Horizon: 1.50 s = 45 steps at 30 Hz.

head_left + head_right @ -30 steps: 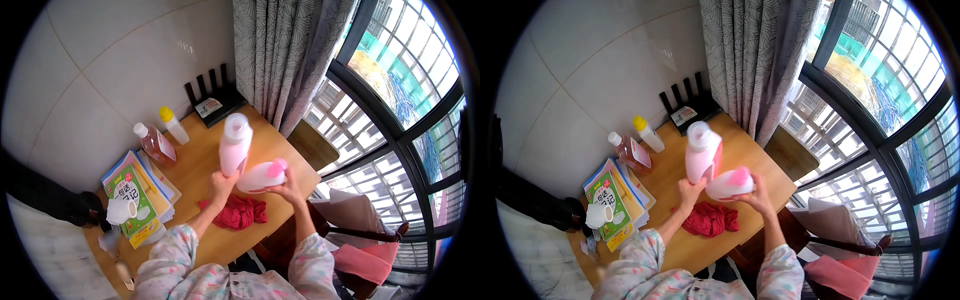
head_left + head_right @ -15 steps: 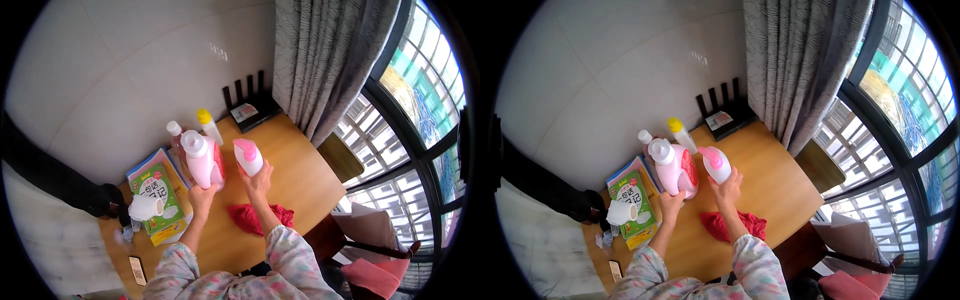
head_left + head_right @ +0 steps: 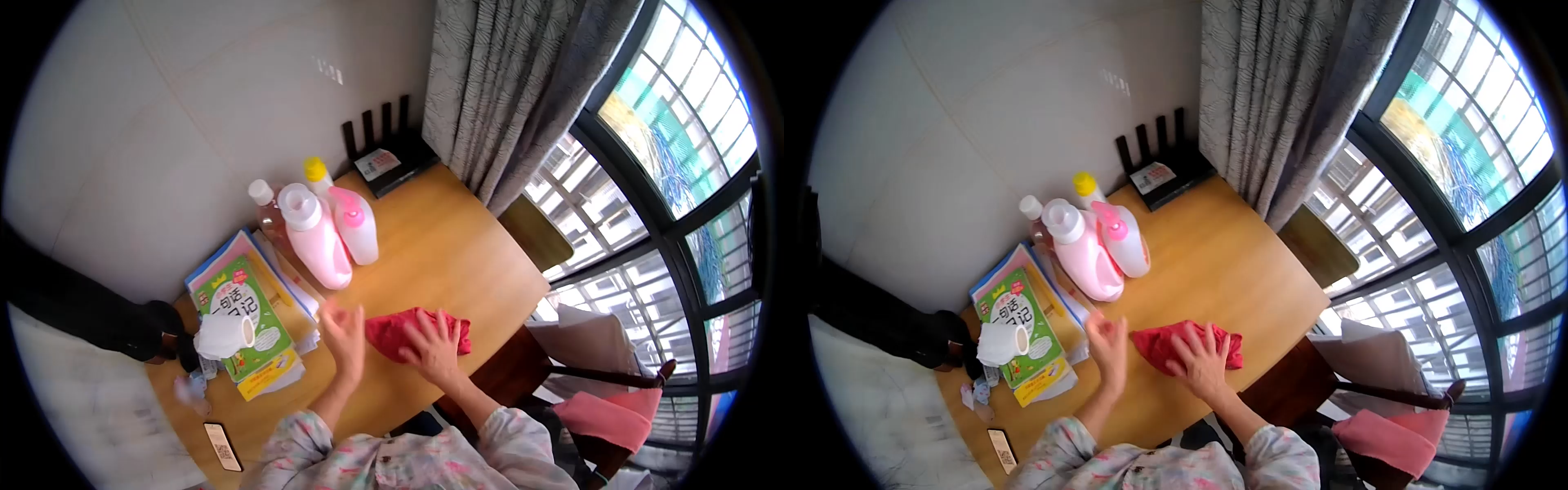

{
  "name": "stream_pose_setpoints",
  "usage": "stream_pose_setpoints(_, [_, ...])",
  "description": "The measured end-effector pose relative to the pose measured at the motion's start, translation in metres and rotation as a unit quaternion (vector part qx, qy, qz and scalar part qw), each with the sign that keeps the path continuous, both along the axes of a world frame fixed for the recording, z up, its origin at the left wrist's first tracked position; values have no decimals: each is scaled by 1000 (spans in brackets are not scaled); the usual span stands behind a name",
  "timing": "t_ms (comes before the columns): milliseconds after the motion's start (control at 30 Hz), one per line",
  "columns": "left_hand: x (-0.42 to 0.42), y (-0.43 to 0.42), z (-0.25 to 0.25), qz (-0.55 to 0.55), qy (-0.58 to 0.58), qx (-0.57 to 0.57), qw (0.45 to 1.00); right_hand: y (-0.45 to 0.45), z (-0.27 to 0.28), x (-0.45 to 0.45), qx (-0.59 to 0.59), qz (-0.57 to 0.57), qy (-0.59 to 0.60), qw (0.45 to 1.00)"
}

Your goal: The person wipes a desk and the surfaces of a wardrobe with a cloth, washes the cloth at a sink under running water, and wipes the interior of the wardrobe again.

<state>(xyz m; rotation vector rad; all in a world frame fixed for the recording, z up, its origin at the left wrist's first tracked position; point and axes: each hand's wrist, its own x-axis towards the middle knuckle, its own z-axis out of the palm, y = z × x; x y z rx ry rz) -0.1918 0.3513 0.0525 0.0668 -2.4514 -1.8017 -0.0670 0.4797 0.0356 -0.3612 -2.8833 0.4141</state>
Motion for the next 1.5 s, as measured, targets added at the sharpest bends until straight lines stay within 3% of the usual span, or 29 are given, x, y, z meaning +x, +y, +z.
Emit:
stream_pose_setpoints(67, [44,2,-24,-247,108,-109,957,8,-13,20,31,49,-11,998])
stream_pose_setpoints(100, [57,4,-48,-349,212,-268,873,16,-18,12,29,39,-11,999])
stream_pose_setpoints(167, [52,18,-50,-358,200,-324,853,26,-30,-6,15,20,-11,1000])
stream_pose_setpoints(333, [-28,100,-69,-369,202,-277,864,93,-37,-81,28,-20,55,998])
stream_pose_setpoints(600, [-147,216,-100,-314,191,-291,883,201,-54,-204,34,-18,63,997])
stream_pose_setpoints(800, [-185,263,-99,-298,142,-340,881,242,-59,-240,25,-27,74,997])
stream_pose_setpoints(967, [-157,261,-100,-349,181,-320,862,241,-58,-190,5,-58,118,991])
stream_pose_setpoints(1200, [9,278,-86,-461,210,-264,821,244,-45,-7,35,-164,66,984])
stream_pose_setpoints(1500, [92,109,-79,-506,225,-243,797,76,-44,79,22,-218,78,973])
